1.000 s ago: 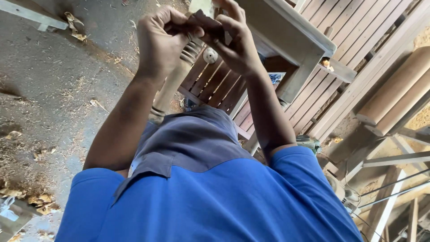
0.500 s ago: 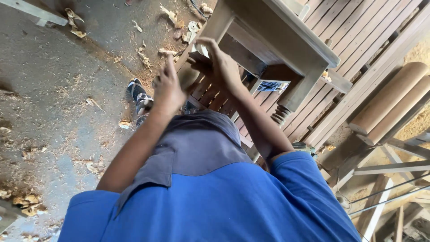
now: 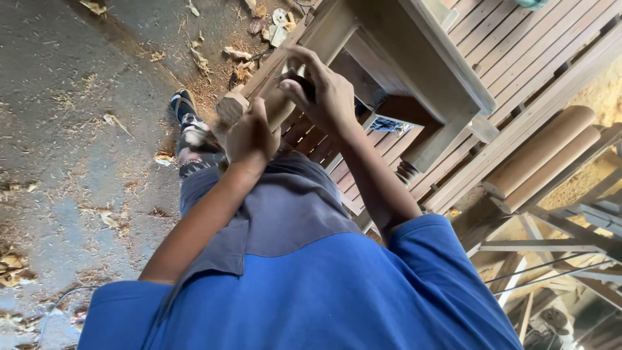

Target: Sanding the legs and frame of a wooden chair using sandpaper

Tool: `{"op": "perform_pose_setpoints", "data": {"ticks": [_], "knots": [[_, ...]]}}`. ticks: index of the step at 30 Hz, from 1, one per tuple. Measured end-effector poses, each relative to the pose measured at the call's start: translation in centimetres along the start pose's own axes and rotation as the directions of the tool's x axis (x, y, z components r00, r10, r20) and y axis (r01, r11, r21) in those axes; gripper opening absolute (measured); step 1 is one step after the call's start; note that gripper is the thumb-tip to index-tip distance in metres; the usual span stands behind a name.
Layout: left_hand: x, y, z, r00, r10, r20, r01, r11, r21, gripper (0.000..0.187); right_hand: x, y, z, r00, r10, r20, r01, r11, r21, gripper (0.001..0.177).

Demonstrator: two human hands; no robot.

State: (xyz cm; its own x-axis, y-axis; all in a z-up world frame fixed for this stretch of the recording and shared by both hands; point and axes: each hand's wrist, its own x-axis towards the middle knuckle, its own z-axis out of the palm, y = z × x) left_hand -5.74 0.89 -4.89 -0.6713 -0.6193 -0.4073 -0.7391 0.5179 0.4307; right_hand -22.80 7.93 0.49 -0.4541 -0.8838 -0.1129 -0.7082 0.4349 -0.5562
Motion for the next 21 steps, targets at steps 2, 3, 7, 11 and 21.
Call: {"op": "perform_pose_setpoints", "data": {"ticks": [2,3,7,11,21], "knots": [[-0.2,-0.5,1.0,0.995,0.031,-0.090,-0.032,0.999,-0.013,0.042,-0.3,-0.6,-0.2,0.980,0.019,-0.197,-0.007,0.998,0.059,0.040],[0.0,-0.6,0.8,0.996,0.027,-0.084,-0.028,1.000,-0.011,0.042,0.6,-0.1,-0.1,0.981,0.023,-0.192,-0.011,0.998,0.064,0.040],[-0.2,-0.1,-0.4,1.000,0.023,-0.004,-0.023,0.999,0.024,0.051,3.0,1.0,1.4,0.930,-0.233,-0.285,0.183,0.964,-0.191,0.032],[0.1,0.4,-0.6,1.000,-0.002,0.002,0.002,1.000,-0.021,0.048,4.2,0.8,2.2,0.900,-0.389,-0.197,0.320,0.896,-0.307,0.034],[0.3,-0.8,0.5,0.993,0.072,-0.091,-0.074,0.997,-0.020,0.053,2.8,-0.7,4.2,0.910,-0.331,-0.250,0.246,0.915,-0.320,0.025]]}}
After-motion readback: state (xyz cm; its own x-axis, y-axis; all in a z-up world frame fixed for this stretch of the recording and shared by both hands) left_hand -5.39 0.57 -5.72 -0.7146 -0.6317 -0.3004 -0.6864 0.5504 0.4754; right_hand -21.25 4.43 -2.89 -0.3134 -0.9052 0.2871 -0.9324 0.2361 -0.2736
